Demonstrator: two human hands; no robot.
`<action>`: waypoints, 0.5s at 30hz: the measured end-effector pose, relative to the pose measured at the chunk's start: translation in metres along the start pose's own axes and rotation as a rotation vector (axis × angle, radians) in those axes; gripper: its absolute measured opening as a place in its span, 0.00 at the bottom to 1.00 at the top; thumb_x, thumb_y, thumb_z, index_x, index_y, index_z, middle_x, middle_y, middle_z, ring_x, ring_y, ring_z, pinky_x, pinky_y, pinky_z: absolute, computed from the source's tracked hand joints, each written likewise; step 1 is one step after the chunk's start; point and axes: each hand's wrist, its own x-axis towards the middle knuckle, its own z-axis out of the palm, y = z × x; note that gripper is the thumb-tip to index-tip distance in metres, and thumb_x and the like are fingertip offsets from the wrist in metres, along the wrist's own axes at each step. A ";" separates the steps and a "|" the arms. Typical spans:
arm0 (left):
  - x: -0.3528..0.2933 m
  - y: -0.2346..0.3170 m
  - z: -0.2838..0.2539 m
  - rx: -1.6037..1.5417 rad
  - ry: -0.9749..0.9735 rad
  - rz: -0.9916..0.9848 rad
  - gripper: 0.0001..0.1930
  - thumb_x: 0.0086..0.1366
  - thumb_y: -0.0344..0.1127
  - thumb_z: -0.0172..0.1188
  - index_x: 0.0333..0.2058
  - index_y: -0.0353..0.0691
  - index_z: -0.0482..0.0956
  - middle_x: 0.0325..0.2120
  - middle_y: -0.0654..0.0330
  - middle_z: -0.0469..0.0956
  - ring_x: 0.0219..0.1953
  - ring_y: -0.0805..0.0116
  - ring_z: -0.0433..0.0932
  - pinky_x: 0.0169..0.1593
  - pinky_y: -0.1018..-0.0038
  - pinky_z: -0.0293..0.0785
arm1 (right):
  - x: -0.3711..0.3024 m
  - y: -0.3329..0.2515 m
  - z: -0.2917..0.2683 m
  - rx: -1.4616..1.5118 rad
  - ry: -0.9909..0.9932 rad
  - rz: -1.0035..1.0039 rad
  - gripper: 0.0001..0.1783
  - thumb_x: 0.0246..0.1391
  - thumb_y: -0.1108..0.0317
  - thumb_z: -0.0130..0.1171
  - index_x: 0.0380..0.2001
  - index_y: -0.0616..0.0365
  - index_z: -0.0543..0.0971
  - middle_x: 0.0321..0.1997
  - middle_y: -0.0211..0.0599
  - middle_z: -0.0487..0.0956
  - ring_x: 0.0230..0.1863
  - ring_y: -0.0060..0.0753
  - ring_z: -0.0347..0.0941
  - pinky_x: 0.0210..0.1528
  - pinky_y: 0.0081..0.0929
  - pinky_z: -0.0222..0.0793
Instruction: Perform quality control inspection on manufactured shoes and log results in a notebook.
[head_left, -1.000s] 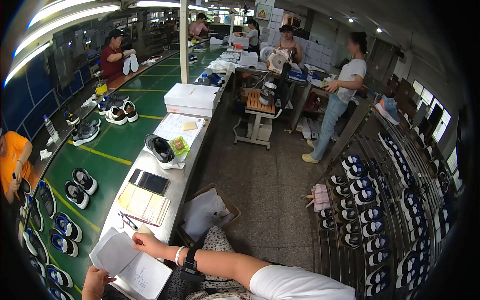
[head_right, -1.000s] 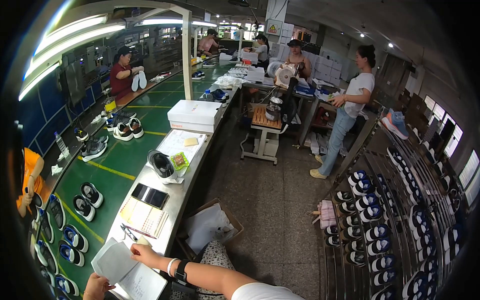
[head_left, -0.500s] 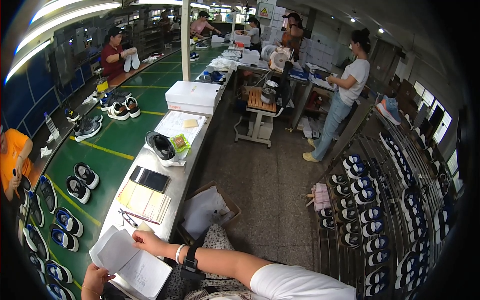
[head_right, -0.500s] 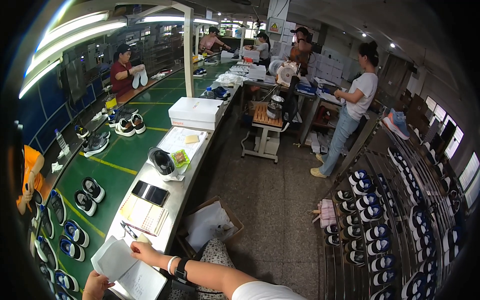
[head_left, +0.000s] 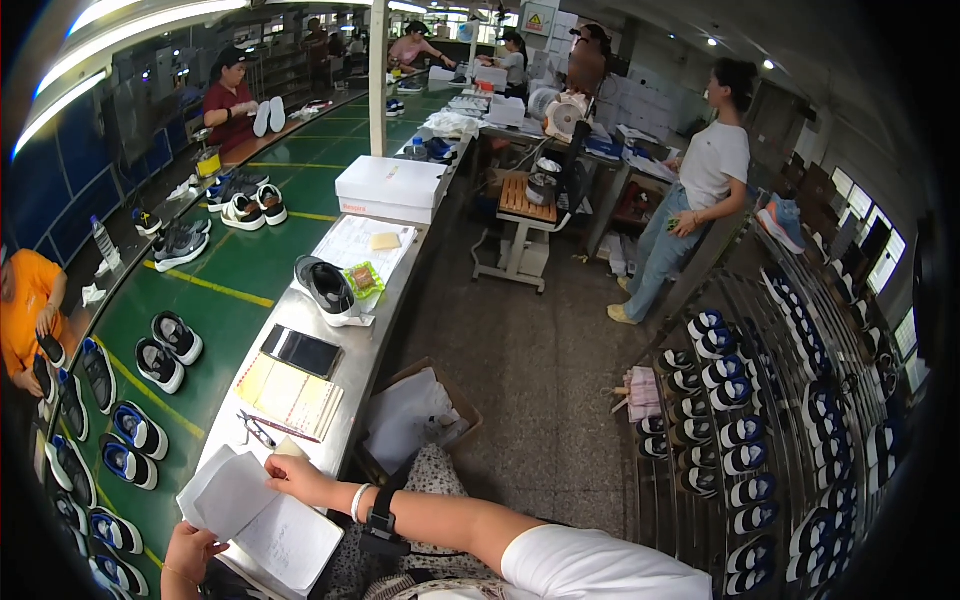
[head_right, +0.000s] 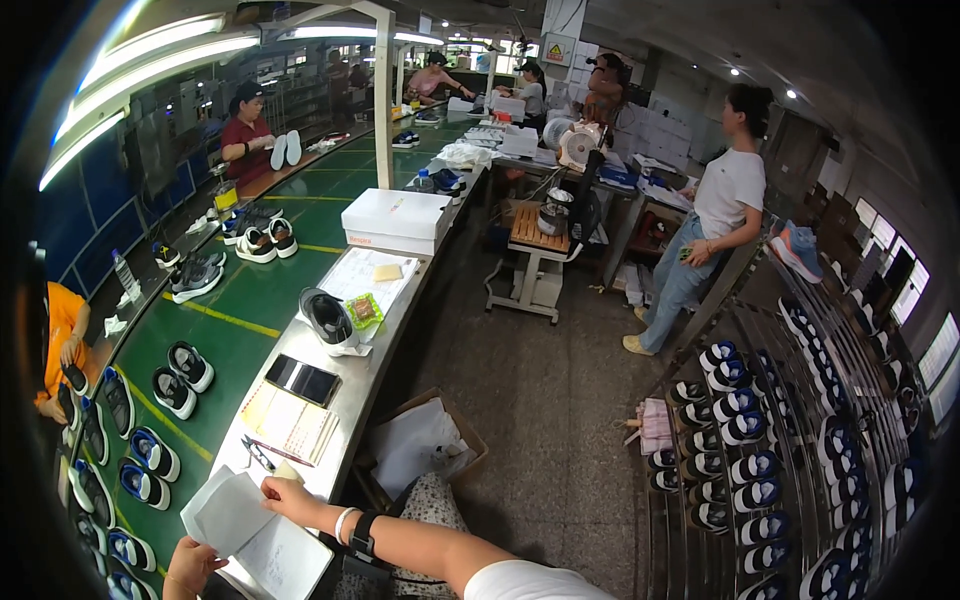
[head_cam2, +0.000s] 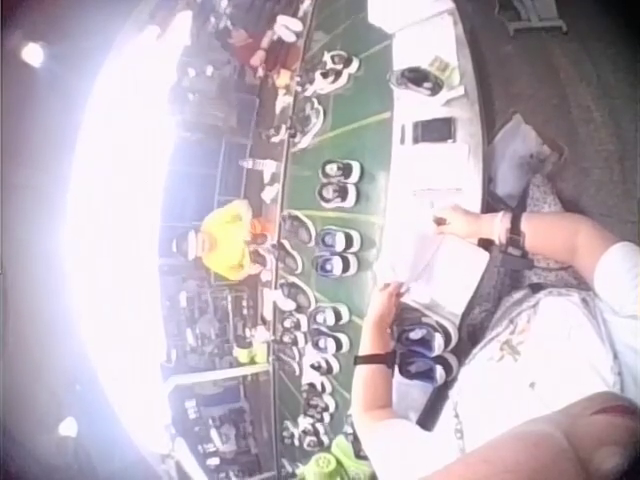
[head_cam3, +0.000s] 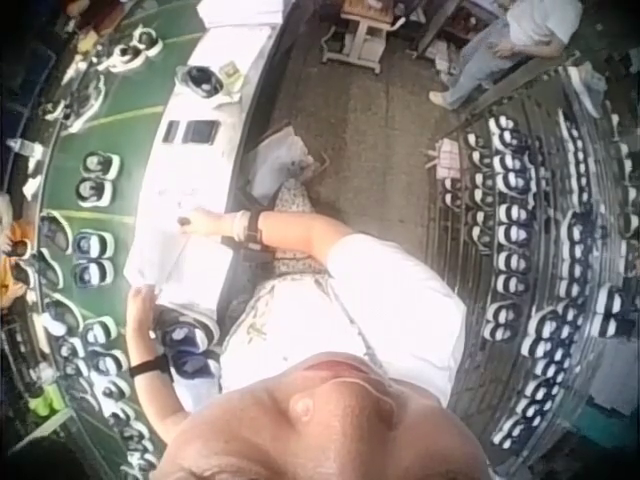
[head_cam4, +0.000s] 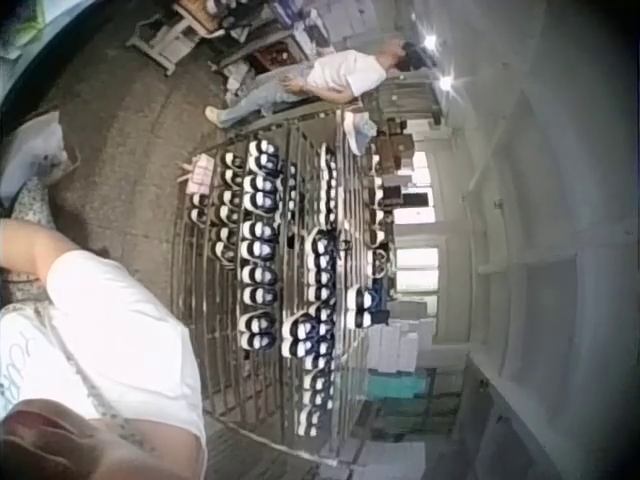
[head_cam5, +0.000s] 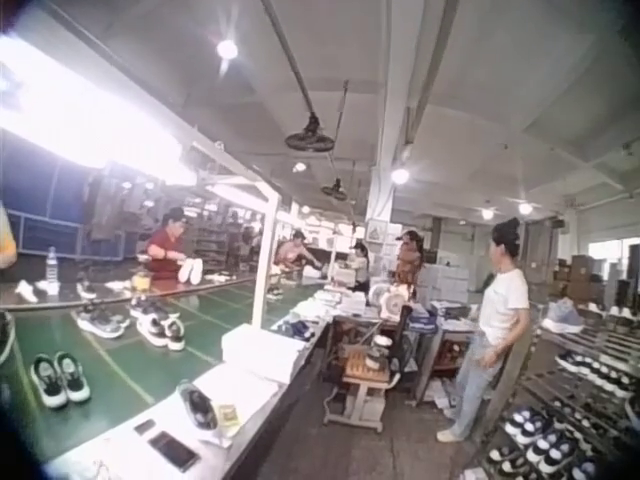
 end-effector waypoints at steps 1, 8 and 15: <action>0.004 0.000 -0.002 0.000 -0.020 0.017 0.13 0.52 0.22 0.49 0.38 0.32 0.73 0.32 0.56 0.77 0.32 0.64 0.77 0.35 0.68 0.76 | -0.001 -0.003 -0.005 -0.017 0.009 0.017 0.08 0.48 0.74 0.57 0.25 0.62 0.67 0.21 0.30 0.67 0.25 0.21 0.61 0.29 0.21 0.61; -0.016 -0.004 -0.008 -0.037 0.095 0.007 0.13 0.55 0.24 0.48 0.40 0.37 0.72 0.32 0.59 0.75 0.32 0.63 0.76 0.36 0.64 0.75 | -0.010 -0.003 0.004 -0.084 0.025 -0.073 0.09 0.47 0.73 0.59 0.25 0.62 0.67 0.22 0.34 0.68 0.26 0.25 0.64 0.32 0.23 0.63; 0.017 0.023 -0.006 0.056 0.085 0.164 0.11 0.60 0.29 0.49 0.40 0.32 0.72 0.34 0.59 0.75 0.35 0.68 0.75 0.40 0.68 0.77 | -0.021 -0.029 -0.034 -0.030 -0.130 0.101 0.07 0.49 0.76 0.56 0.34 0.64 0.74 0.30 0.33 0.75 0.32 0.23 0.70 0.36 0.23 0.67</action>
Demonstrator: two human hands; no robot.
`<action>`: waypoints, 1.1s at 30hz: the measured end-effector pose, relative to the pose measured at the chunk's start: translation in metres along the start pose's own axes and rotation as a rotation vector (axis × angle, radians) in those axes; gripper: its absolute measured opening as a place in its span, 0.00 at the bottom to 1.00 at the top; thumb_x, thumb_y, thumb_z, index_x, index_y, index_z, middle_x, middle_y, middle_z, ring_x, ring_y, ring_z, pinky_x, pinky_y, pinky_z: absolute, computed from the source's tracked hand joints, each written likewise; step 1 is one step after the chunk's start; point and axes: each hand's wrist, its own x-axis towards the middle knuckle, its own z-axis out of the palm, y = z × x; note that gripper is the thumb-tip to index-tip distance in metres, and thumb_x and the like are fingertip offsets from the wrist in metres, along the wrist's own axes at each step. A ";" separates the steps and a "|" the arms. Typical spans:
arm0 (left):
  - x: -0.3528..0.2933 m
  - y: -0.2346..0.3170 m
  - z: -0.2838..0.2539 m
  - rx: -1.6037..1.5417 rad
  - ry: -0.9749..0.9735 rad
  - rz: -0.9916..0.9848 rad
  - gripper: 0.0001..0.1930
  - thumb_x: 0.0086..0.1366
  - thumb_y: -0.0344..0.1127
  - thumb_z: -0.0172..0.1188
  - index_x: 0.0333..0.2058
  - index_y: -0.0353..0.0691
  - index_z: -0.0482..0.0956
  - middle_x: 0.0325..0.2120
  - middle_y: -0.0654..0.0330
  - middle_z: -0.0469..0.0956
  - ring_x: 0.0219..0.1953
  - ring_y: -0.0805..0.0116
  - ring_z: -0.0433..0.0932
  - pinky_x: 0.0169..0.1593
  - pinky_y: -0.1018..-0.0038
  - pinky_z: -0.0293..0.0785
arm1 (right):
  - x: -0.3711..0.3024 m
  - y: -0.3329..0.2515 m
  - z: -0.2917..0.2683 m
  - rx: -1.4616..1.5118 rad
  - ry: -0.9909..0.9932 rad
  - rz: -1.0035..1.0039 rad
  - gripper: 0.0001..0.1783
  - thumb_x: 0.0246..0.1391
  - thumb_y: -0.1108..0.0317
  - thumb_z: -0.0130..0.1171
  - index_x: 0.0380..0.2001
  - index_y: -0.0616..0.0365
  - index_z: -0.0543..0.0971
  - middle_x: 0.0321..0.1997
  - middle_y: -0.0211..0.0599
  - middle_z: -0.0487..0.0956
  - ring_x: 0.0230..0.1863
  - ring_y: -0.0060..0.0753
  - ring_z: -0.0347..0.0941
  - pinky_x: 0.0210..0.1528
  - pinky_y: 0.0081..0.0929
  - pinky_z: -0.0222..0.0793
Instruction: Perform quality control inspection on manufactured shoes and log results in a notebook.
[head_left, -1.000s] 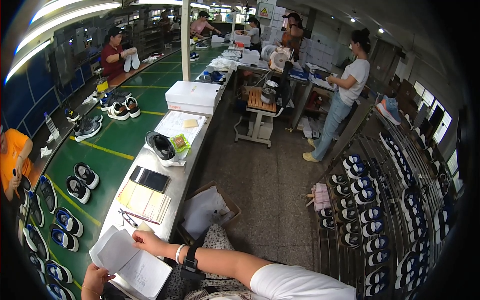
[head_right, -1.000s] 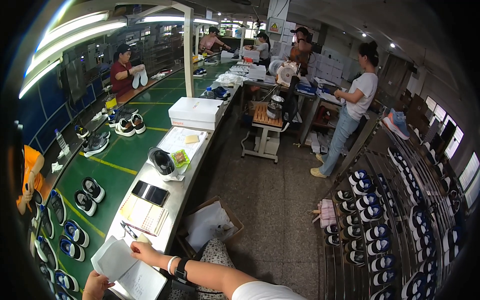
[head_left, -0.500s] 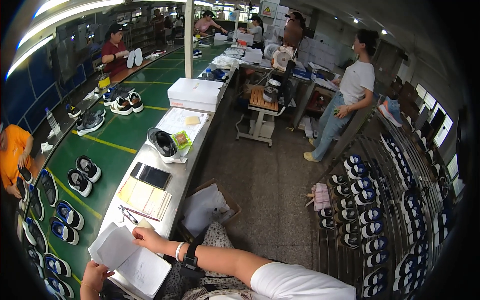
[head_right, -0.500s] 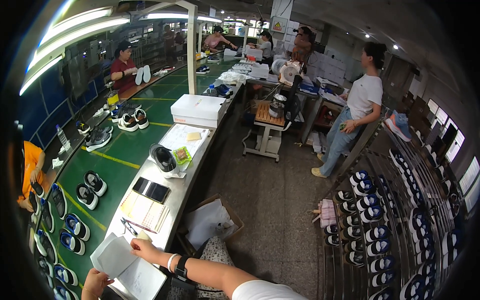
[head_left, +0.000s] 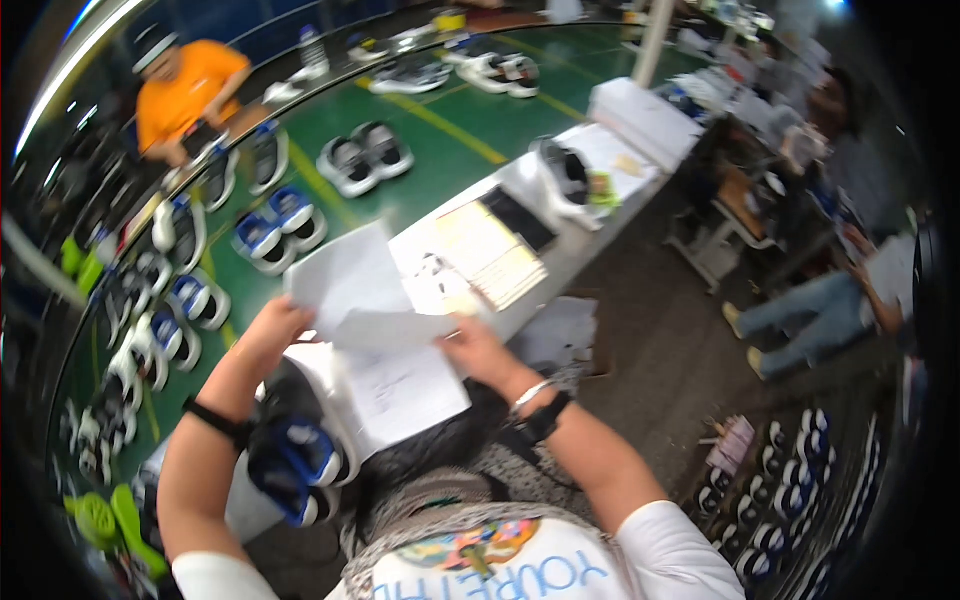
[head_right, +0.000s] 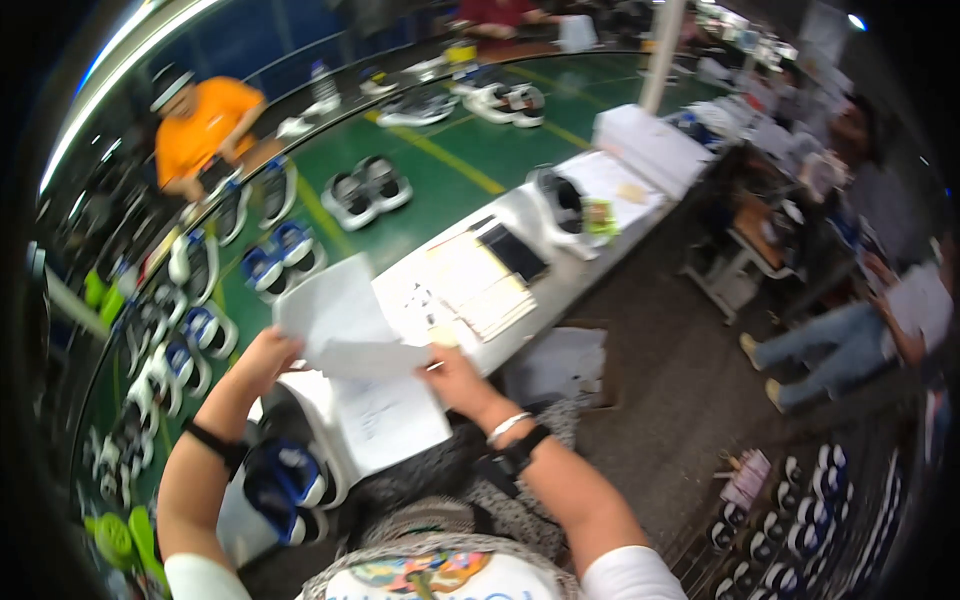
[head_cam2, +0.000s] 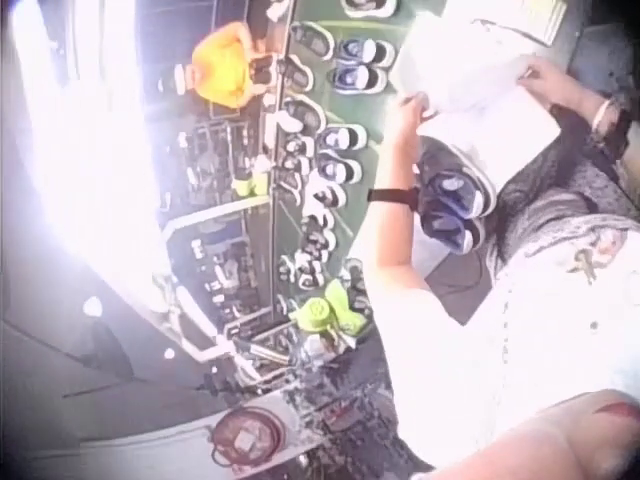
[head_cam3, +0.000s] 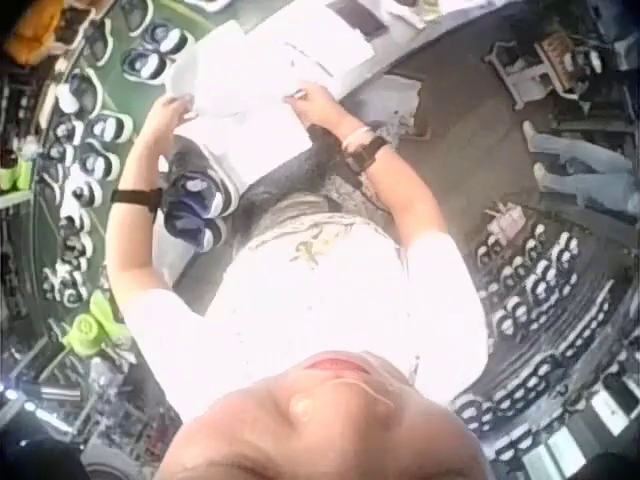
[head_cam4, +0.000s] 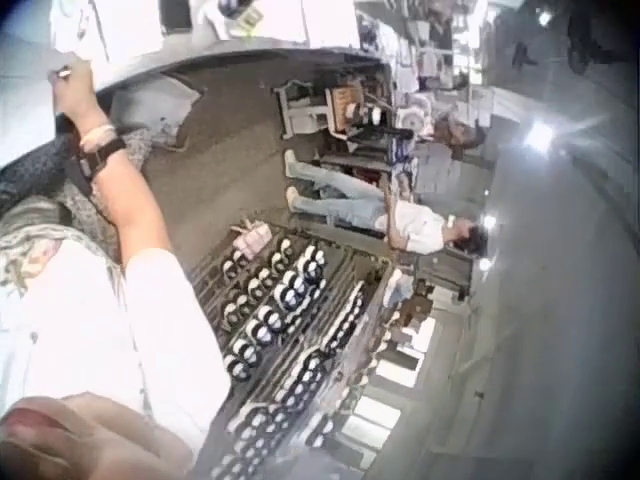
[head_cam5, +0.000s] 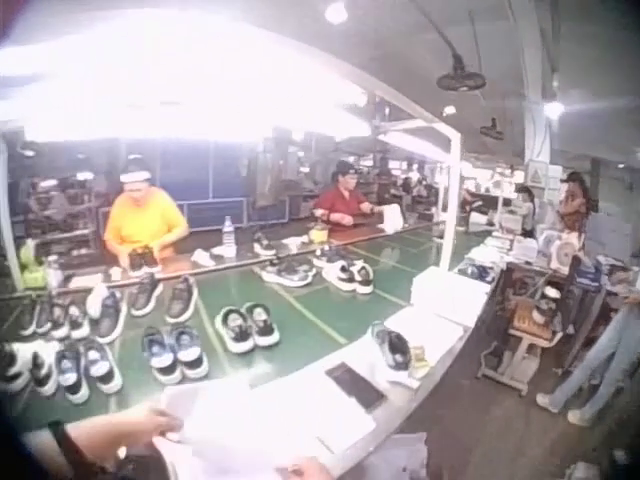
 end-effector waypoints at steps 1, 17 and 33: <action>0.006 0.011 0.008 -0.021 -0.028 0.016 0.11 0.60 0.31 0.51 0.40 0.32 0.72 0.34 0.59 0.75 0.36 0.68 0.75 0.40 0.68 0.77 | -0.003 0.010 -0.011 -0.087 -0.024 -0.054 0.06 0.50 0.77 0.55 0.34 0.63 0.74 0.30 0.34 0.75 0.32 0.23 0.71 0.36 0.23 0.68; 0.001 0.018 -0.017 -0.054 0.183 0.011 0.12 0.61 0.31 0.52 0.43 0.35 0.72 0.36 0.58 0.75 0.37 0.67 0.75 0.38 0.72 0.77 | 0.002 -0.004 0.007 -0.678 -0.344 -0.470 0.08 0.44 0.81 0.52 0.30 0.58 0.75 0.36 0.37 0.73 0.40 0.38 0.70 0.41 0.28 0.67; -0.022 -0.018 -0.015 -0.117 0.053 -0.069 0.16 0.63 0.43 0.54 0.42 0.38 0.74 0.37 0.61 0.76 0.38 0.72 0.75 0.40 0.74 0.75 | 0.036 -0.011 0.042 0.285 0.163 -0.009 0.04 0.50 0.79 0.54 0.31 0.63 0.76 0.43 0.37 0.75 0.40 0.21 0.70 0.44 0.20 0.65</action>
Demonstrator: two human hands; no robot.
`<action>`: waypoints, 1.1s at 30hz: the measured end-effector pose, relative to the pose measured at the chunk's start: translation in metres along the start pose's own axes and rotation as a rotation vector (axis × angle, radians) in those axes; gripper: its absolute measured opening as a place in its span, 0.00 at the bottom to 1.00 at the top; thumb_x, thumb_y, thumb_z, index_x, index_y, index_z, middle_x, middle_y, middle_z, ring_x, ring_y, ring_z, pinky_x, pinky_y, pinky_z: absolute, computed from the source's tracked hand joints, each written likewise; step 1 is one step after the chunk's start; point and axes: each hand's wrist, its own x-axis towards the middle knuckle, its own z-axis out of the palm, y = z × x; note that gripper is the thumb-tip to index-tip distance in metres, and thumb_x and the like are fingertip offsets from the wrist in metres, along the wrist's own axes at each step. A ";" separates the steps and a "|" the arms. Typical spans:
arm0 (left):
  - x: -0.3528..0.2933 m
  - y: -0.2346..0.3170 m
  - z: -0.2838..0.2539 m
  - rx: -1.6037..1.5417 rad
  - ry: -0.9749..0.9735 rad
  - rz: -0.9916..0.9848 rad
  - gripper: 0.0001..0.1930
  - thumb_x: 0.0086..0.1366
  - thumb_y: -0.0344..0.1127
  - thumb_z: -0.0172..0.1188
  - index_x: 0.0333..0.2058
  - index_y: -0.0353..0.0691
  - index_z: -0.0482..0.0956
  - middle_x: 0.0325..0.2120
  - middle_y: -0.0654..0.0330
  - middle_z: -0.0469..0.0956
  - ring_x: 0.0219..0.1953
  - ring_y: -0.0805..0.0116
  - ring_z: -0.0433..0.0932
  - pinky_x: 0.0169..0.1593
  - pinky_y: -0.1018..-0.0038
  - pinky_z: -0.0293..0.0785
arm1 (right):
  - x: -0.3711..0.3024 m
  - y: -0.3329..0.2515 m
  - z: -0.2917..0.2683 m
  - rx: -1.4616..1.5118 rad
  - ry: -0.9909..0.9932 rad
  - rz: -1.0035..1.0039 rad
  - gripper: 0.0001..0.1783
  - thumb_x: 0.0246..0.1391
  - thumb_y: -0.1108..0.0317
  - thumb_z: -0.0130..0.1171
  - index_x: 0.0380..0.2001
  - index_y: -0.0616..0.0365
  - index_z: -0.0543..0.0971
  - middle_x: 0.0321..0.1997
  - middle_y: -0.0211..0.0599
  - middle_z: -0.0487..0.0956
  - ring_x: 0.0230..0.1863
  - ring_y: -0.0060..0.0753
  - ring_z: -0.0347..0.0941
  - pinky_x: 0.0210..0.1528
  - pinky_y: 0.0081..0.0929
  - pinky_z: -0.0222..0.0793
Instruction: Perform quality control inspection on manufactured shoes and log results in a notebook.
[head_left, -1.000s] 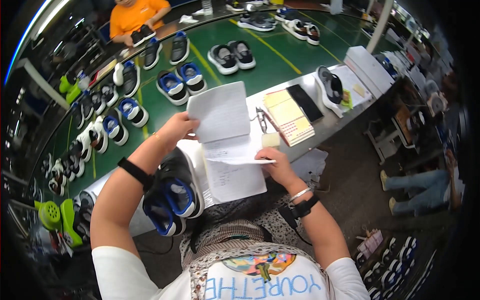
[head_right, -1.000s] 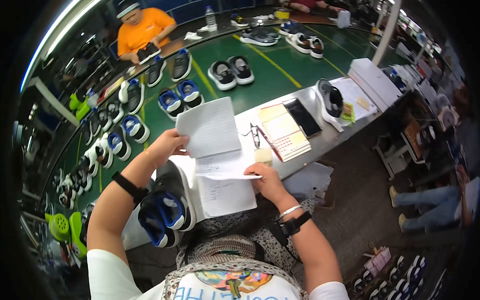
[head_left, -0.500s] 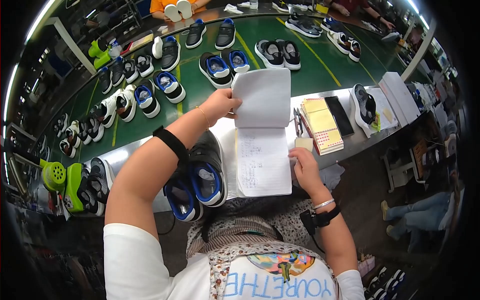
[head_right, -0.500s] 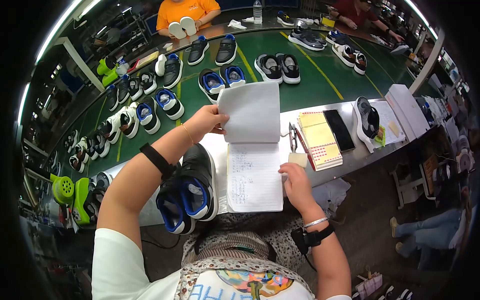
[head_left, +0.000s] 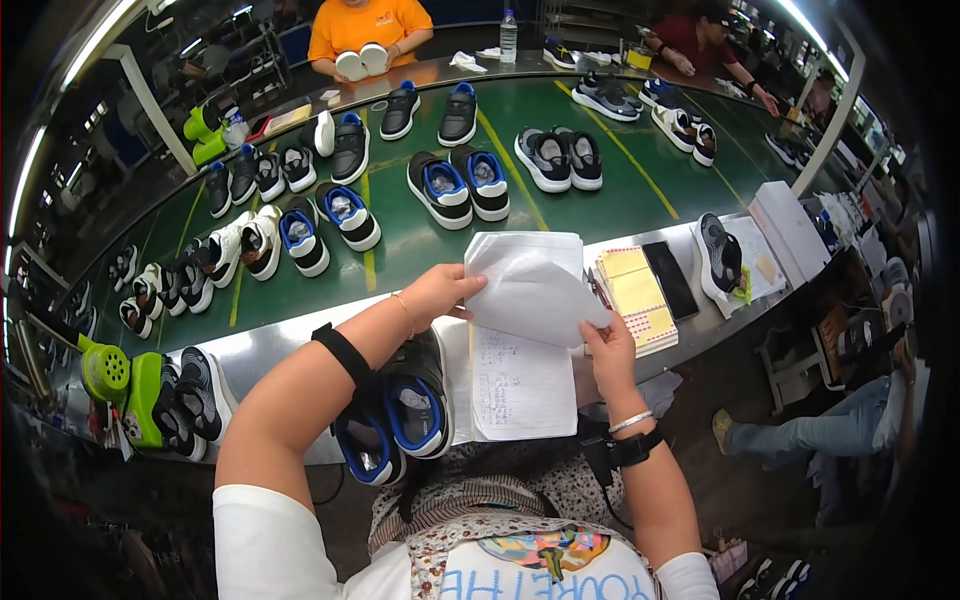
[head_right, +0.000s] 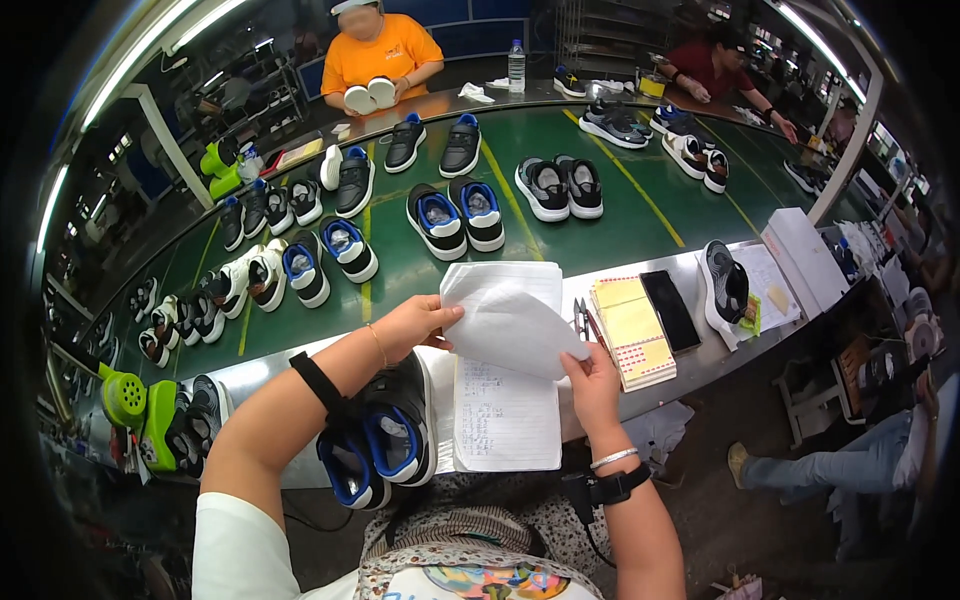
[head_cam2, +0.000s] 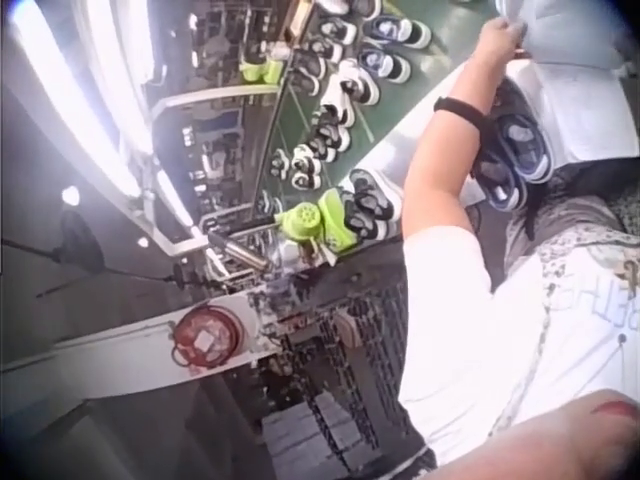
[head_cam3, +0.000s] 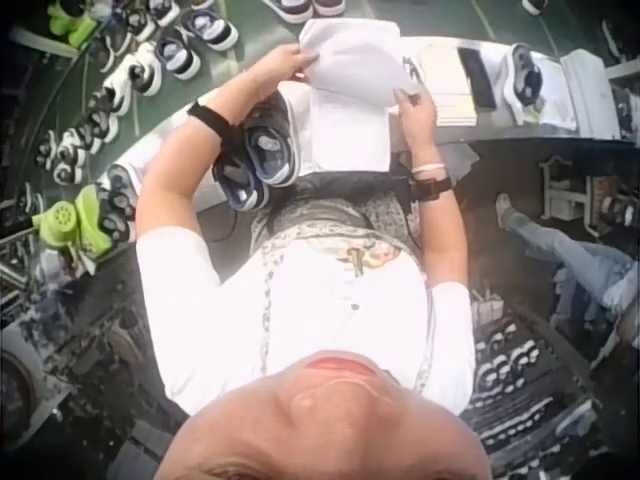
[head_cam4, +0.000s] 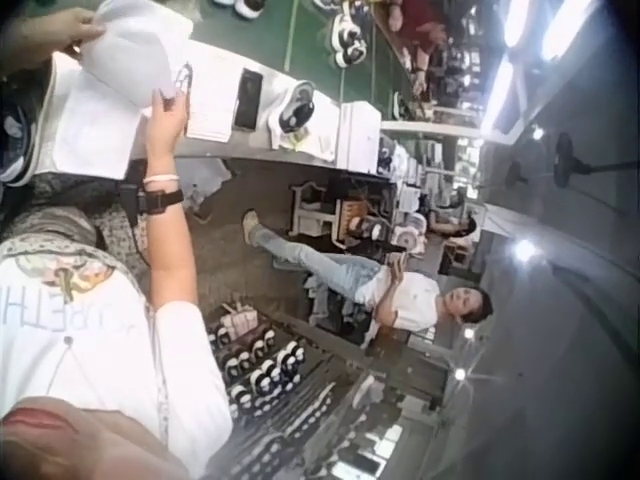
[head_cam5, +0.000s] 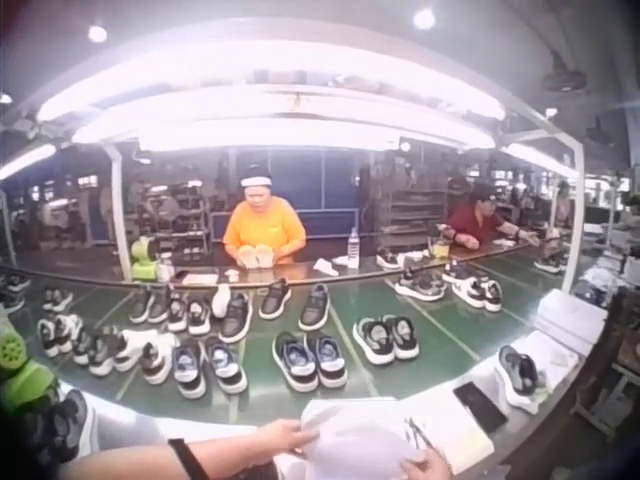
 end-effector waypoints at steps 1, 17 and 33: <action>0.000 0.000 -0.005 -0.037 0.014 0.018 0.16 0.63 0.44 0.52 0.42 0.38 0.73 0.37 0.62 0.76 0.37 0.72 0.75 0.41 0.75 0.75 | -0.005 0.000 -0.010 -0.169 -0.113 -0.078 0.05 0.49 0.80 0.53 0.30 0.62 0.75 0.42 0.37 0.75 0.41 0.24 0.71 0.45 0.21 0.65; -0.012 0.013 -0.006 -0.050 0.089 0.116 0.15 0.57 0.36 0.61 0.42 0.37 0.74 0.38 0.60 0.75 0.40 0.69 0.74 0.42 0.71 0.75 | 0.022 -0.007 0.026 -0.298 0.001 0.012 0.11 0.49 0.72 0.59 0.36 0.65 0.73 0.29 0.29 0.72 0.32 0.16 0.66 0.37 0.15 0.65; -0.013 0.006 -0.022 -0.099 0.246 0.156 0.15 0.63 0.42 0.54 0.39 0.35 0.73 0.34 0.62 0.75 0.36 0.73 0.74 0.36 0.78 0.75 | -0.005 -0.011 0.017 -0.243 -0.118 0.025 0.08 0.51 0.77 0.55 0.36 0.63 0.73 0.33 0.31 0.76 0.37 0.19 0.71 0.39 0.19 0.67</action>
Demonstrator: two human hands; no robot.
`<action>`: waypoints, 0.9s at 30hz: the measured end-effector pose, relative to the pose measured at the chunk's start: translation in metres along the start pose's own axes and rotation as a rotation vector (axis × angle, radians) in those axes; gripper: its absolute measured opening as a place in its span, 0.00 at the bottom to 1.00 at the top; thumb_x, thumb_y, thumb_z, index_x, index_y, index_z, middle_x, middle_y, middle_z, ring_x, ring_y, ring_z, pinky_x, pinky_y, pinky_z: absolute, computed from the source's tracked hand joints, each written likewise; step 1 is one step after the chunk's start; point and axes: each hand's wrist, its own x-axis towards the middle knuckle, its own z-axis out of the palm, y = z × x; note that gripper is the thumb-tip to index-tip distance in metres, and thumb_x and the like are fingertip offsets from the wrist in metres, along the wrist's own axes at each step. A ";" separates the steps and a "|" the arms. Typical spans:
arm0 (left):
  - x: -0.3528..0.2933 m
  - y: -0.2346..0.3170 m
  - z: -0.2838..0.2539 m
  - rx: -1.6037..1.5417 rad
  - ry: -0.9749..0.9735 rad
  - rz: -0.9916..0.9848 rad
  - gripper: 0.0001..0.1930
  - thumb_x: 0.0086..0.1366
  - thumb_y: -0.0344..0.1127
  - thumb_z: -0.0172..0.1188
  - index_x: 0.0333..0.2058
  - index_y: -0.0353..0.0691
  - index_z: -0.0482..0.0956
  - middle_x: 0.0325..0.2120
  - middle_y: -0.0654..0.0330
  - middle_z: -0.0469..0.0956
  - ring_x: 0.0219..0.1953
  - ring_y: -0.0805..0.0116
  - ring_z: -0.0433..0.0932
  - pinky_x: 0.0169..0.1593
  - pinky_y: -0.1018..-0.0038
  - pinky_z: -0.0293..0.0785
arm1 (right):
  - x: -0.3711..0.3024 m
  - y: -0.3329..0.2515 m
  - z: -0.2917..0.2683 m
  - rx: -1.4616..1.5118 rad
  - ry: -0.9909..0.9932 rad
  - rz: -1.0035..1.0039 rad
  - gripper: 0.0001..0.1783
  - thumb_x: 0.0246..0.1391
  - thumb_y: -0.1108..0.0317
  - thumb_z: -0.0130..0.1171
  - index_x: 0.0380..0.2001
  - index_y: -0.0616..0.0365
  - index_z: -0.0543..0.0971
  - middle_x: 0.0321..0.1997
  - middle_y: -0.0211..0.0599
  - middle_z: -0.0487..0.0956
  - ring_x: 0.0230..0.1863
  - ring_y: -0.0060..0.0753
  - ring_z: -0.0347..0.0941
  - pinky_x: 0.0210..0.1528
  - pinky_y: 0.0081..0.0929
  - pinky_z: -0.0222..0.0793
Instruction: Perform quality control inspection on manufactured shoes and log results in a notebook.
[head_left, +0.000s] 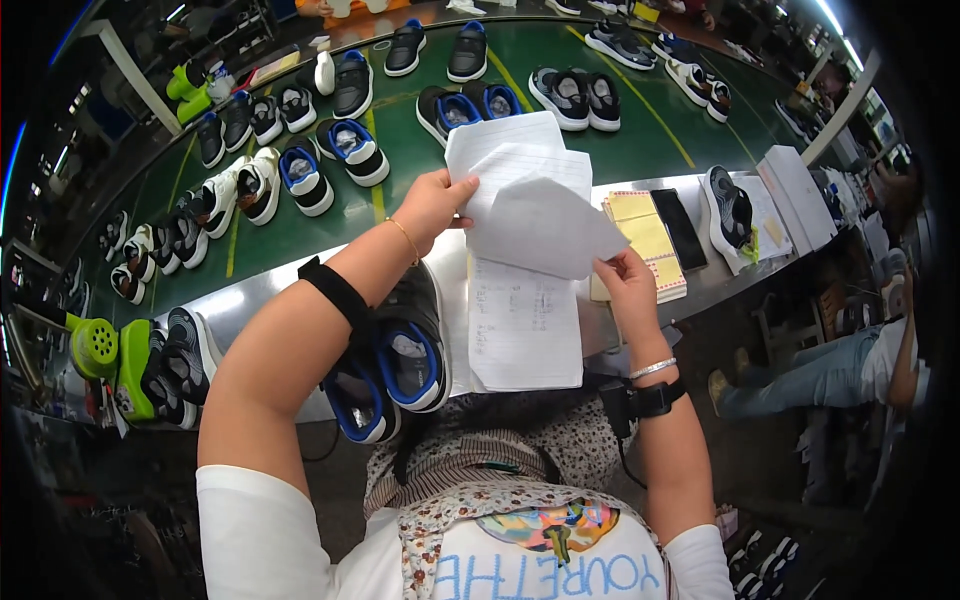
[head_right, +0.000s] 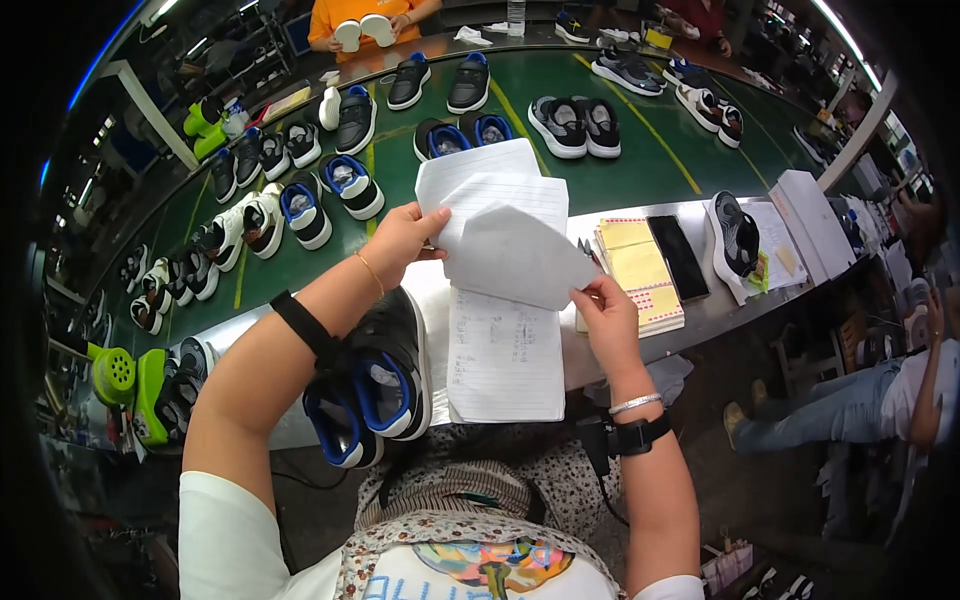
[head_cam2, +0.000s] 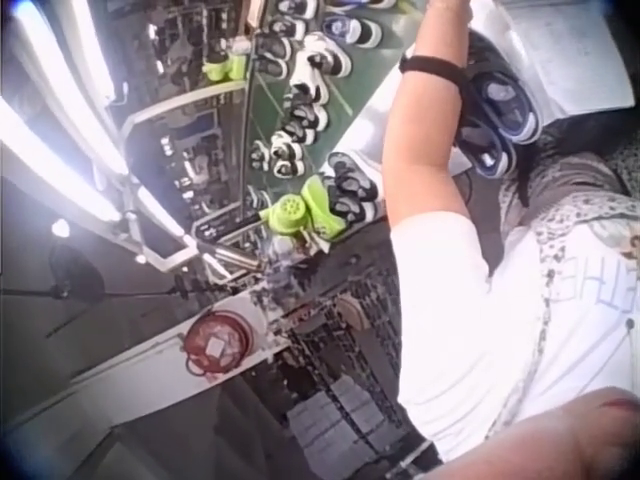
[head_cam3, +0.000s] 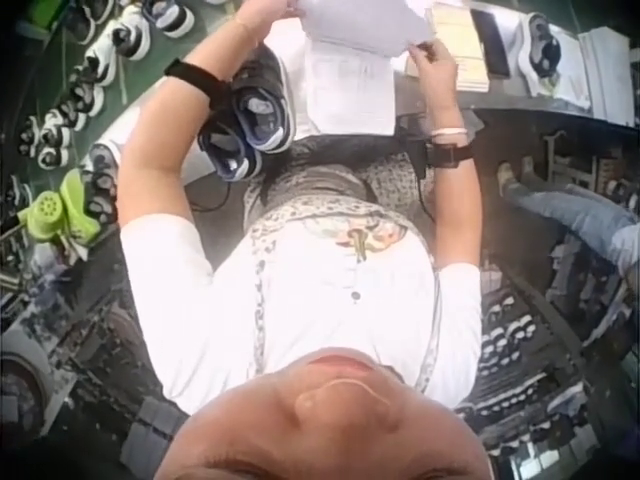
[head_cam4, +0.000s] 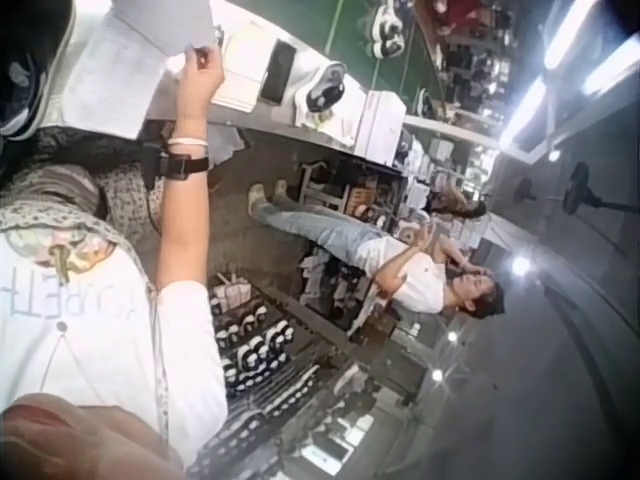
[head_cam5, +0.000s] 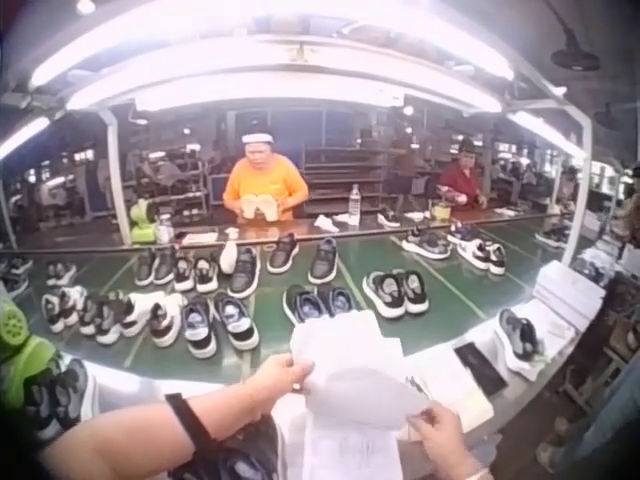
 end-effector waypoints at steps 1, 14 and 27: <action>-0.002 -0.001 -0.002 -0.017 0.024 0.010 0.15 0.63 0.42 0.53 0.40 0.35 0.72 0.34 0.62 0.75 0.36 0.74 0.74 0.36 0.79 0.75 | -0.009 0.001 -0.003 -0.110 -0.065 0.030 0.06 0.49 0.78 0.55 0.33 0.62 0.74 0.32 0.32 0.77 0.37 0.22 0.72 0.39 0.21 0.68; -0.006 -0.003 -0.012 -0.017 -0.005 0.015 0.15 0.63 0.41 0.53 0.40 0.34 0.72 0.34 0.61 0.75 0.36 0.74 0.73 0.38 0.78 0.76 | -0.039 0.013 0.001 -0.719 -0.435 -0.524 0.07 0.39 0.79 0.56 0.24 0.56 0.75 0.29 0.33 0.75 0.36 0.38 0.71 0.39 0.30 0.68; -0.024 -0.011 -0.024 -0.203 -0.396 -0.010 0.20 0.63 0.41 0.53 0.50 0.35 0.68 0.45 0.59 0.73 0.46 0.70 0.71 0.53 0.72 0.64 | 0.005 -0.027 0.045 -0.236 0.118 0.005 0.06 0.51 0.74 0.56 0.32 0.63 0.73 0.27 0.31 0.72 0.27 0.19 0.68 0.27 0.20 0.66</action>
